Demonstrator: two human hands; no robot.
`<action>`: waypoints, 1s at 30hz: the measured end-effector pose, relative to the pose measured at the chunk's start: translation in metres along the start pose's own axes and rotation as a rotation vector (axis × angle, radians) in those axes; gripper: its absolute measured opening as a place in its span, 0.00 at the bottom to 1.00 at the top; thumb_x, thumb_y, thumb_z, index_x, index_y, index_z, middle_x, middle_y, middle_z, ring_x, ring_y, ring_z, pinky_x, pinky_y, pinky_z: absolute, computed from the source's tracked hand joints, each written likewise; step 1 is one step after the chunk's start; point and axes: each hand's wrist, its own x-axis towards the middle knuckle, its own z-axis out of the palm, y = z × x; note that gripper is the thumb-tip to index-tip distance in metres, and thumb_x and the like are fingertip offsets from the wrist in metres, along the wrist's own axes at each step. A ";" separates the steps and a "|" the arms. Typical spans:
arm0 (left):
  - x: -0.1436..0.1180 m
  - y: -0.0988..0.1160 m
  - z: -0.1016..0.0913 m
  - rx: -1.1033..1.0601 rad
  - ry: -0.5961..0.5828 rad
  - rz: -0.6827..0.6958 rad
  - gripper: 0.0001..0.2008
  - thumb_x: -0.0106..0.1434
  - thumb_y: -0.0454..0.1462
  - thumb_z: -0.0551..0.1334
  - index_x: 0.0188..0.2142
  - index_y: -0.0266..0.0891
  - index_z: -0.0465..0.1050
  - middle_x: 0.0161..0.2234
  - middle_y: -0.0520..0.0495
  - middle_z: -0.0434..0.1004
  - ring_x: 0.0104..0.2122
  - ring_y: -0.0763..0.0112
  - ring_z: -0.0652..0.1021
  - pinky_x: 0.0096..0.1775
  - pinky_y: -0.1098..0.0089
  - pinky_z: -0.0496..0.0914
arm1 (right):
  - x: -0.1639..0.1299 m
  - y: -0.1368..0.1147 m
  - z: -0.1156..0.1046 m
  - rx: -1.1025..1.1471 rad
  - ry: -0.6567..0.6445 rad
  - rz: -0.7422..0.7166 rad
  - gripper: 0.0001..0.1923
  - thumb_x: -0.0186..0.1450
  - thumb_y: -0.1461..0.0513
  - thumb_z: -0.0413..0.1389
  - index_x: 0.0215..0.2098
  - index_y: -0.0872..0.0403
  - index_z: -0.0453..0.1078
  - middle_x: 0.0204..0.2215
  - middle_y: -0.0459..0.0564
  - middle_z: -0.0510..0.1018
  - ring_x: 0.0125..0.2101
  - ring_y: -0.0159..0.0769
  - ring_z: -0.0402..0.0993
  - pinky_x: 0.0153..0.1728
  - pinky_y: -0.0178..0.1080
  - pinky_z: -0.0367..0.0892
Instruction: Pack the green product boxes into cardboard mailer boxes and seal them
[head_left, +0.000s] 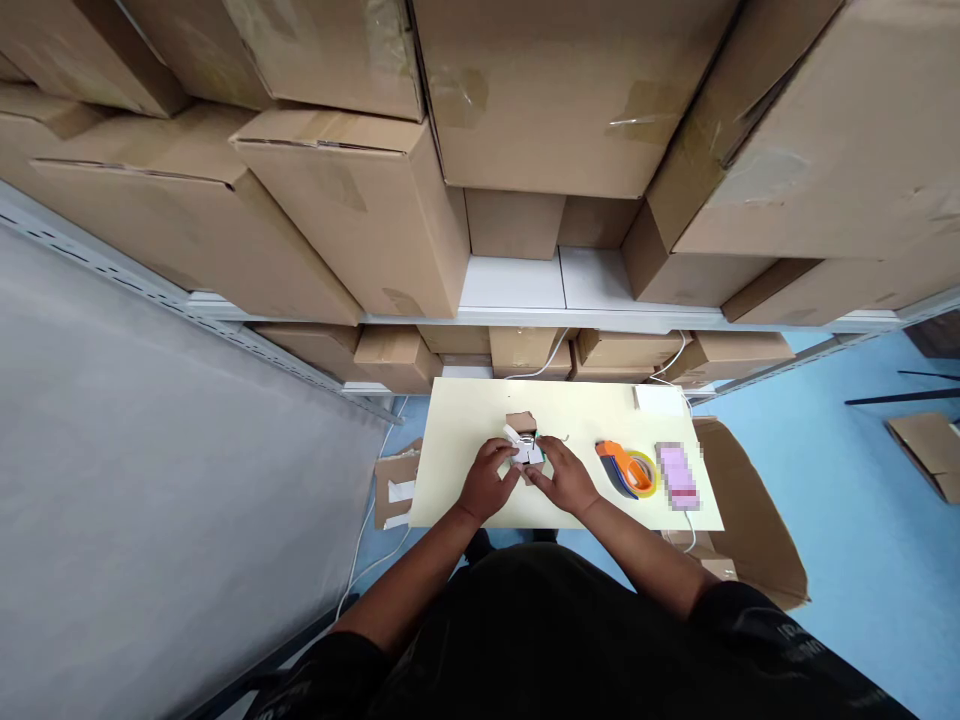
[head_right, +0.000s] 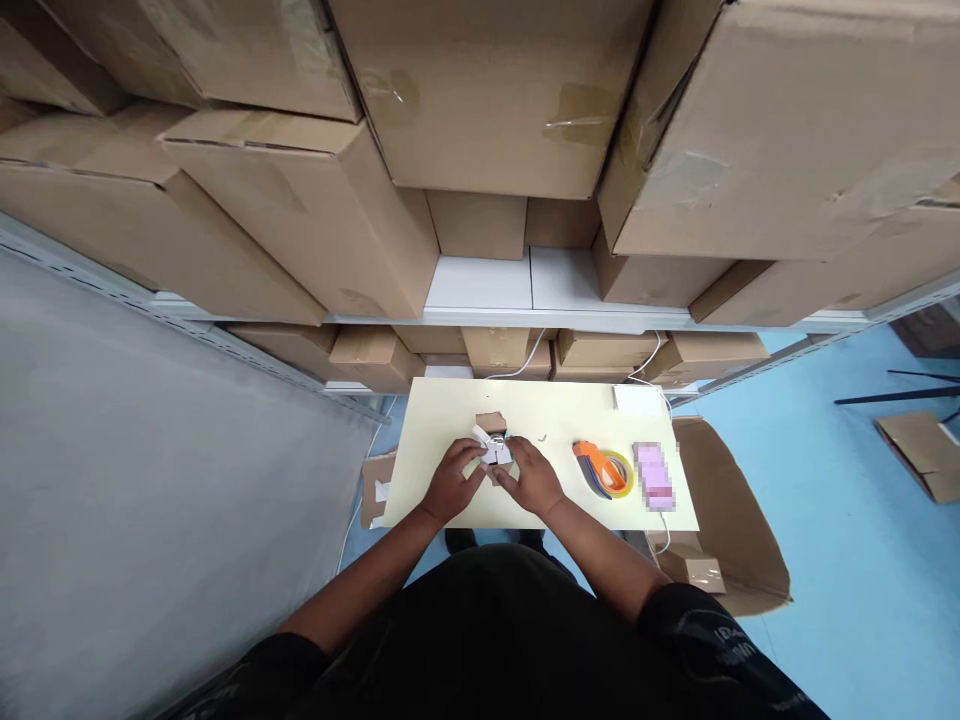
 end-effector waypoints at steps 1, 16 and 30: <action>0.000 -0.003 -0.002 0.049 -0.020 0.048 0.15 0.65 0.33 0.61 0.50 0.42 0.76 0.52 0.41 0.73 0.55 0.57 0.75 0.59 0.53 0.73 | 0.000 0.003 -0.002 -0.026 -0.028 -0.048 0.33 0.69 0.53 0.59 0.69 0.54 0.60 0.64 0.64 0.70 0.64 0.54 0.67 0.63 0.57 0.68; 0.020 -0.004 -0.003 -0.021 -0.001 -0.100 0.15 0.62 0.32 0.64 0.49 0.43 0.73 0.47 0.46 0.73 0.42 0.66 0.78 0.43 0.64 0.77 | 0.013 -0.002 0.000 0.039 0.062 0.102 0.12 0.74 0.58 0.50 0.52 0.51 0.70 0.47 0.55 0.78 0.45 0.44 0.77 0.47 0.47 0.76; 0.043 0.001 -0.020 -0.007 -0.151 -0.039 0.04 0.64 0.33 0.63 0.39 0.43 0.73 0.42 0.48 0.76 0.43 0.65 0.76 0.46 0.63 0.75 | 0.012 -0.003 0.014 0.027 0.140 0.150 0.26 0.75 0.56 0.49 0.69 0.53 0.59 0.50 0.59 0.76 0.46 0.47 0.77 0.47 0.50 0.77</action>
